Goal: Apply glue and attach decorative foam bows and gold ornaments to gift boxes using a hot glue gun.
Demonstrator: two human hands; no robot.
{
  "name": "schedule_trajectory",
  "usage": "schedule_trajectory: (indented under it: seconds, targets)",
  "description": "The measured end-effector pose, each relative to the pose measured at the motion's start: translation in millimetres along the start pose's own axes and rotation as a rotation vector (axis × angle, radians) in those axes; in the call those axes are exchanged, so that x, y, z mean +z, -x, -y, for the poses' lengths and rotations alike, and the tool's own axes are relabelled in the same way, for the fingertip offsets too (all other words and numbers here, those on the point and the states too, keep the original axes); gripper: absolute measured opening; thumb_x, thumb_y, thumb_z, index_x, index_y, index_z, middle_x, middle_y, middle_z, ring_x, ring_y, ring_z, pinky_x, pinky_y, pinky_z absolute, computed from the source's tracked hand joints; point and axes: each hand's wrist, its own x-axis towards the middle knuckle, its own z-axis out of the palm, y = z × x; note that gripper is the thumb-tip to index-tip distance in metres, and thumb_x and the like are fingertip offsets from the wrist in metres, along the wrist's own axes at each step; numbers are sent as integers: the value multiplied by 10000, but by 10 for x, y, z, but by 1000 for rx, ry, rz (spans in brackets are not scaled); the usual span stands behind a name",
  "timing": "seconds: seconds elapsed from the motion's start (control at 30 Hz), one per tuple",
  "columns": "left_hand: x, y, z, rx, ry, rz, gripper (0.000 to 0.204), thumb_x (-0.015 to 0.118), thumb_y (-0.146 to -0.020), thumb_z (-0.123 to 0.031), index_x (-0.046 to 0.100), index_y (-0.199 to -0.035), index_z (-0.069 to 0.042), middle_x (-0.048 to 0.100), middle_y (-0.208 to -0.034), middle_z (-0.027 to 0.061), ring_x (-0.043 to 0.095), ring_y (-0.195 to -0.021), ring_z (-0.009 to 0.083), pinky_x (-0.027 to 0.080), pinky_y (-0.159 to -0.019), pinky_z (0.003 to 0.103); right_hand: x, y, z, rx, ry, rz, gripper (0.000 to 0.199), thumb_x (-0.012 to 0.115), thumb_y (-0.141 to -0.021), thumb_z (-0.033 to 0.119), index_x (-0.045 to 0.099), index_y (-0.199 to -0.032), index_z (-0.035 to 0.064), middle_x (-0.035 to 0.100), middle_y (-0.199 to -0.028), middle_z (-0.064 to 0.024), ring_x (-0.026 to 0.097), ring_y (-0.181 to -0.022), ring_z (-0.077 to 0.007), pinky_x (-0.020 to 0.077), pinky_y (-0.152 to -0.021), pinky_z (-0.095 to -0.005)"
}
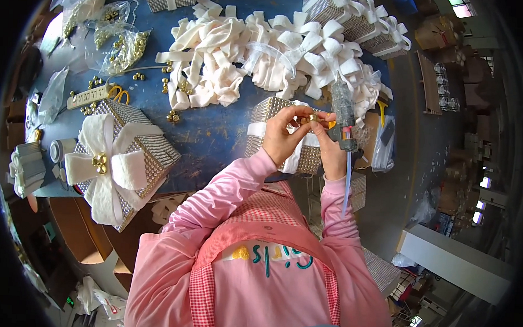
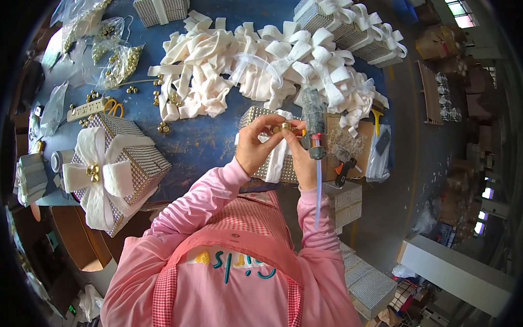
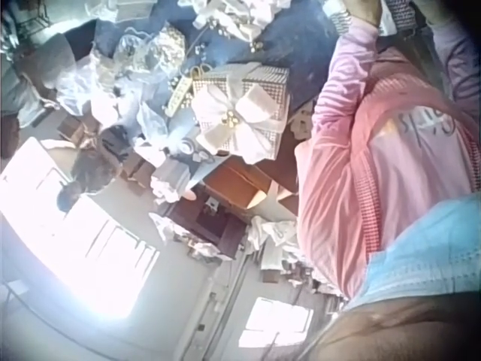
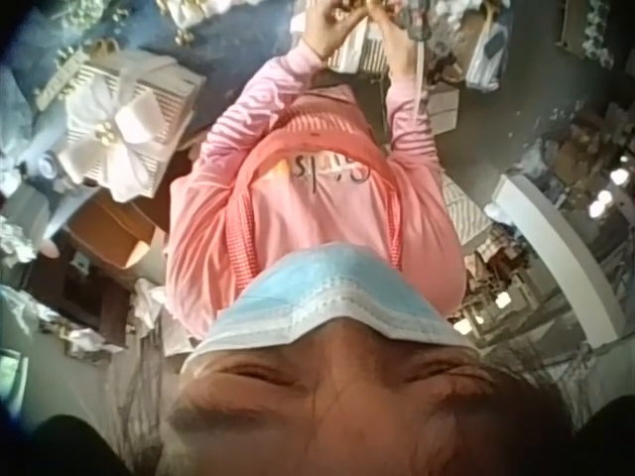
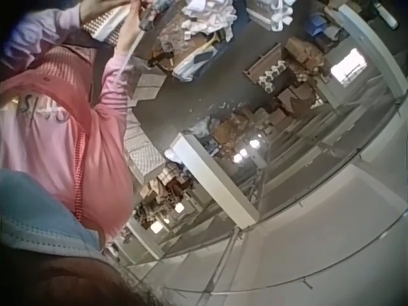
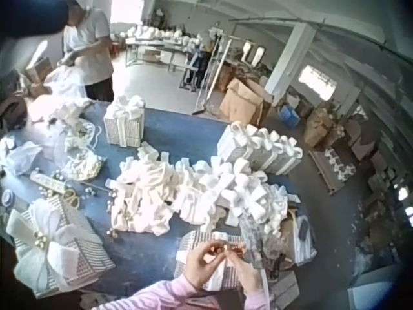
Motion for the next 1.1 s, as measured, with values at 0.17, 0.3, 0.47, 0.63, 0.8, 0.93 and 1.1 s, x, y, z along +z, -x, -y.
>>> schedule_trajectory:
  seconds: [0.17, 0.3, 0.47, 0.63, 0.8, 0.93, 1.1]
  targets:
    - [-35, -10, -9, -161, 182, 69, 242, 661, -760, -48, 595, -993, -36, 623, -898, 25, 574, -756, 90, 448, -638, 219, -87, 12, 101, 139, 0, -16, 192, 609, -842, 123, 478, -958, 43, 604, -963, -49, 552, -813, -92, 443, -699, -231]
    - [-42, 8, -19, -234, 363, 129, 216, 645, -788, -73, 594, -995, -35, 621, -911, 12, 566, -778, 74, 452, -658, 209, -188, 4, -1, 195, -133, 16, 186, 610, -841, 126, 475, -953, 65, 602, -956, -37, 535, -813, -76, 419, -694, -215]
    - [-50, 52, 8, -320, 487, 131, 216, 650, -793, -92, 591, -992, -37, 614, -897, 9, 558, -783, 67, 453, -668, 208, -180, 62, 36, 94, -95, 108, 177, 580, -856, 104, 440, -951, 54, 592, -1037, -74, 544, -917, -121, 423, -792, -237]
    - [-79, 42, 6, -238, 346, 134, 235, 646, -791, -55, 569, -1012, -28, 584, -965, 13, 553, -865, 77, 449, -733, 211, -183, 48, -18, 81, -105, 125, 144, 552, -867, 90, 442, -952, 51, 583, -1070, -82, 533, -966, -131, 411, -833, -249]
    - [-110, -45, -3, -215, 348, 138, 237, 646, -790, -51, 565, -1013, -30, 584, -968, 11, 553, -874, 81, 447, -750, 215, -163, -26, -6, 149, -76, 126, 119, 536, -873, 96, 462, -959, 59, 579, -1077, -54, 521, -957, -103, 391, -817, -228]
    - [-179, -69, 72, -317, 508, 141, 258, 629, -801, -41, 546, -1044, -24, 587, -970, 20, 557, -891, 97, 448, -794, 230, -70, -79, -43, 155, -187, 150, 148, 520, -878, 96, 504, -1020, 54, 574, -1085, -36, 518, -957, -95, 384, -810, -217]
    - [-253, -6, 324, -541, 600, 118, 328, 599, -835, -163, 554, -1135, -38, 618, -1000, 27, 567, -906, 96, 450, -763, 222, -69, -77, -174, 174, -58, 44, 273, 510, -870, 78, 564, -1126, -2, 587, -1036, -54, 548, -966, -142, 430, -834, -261]
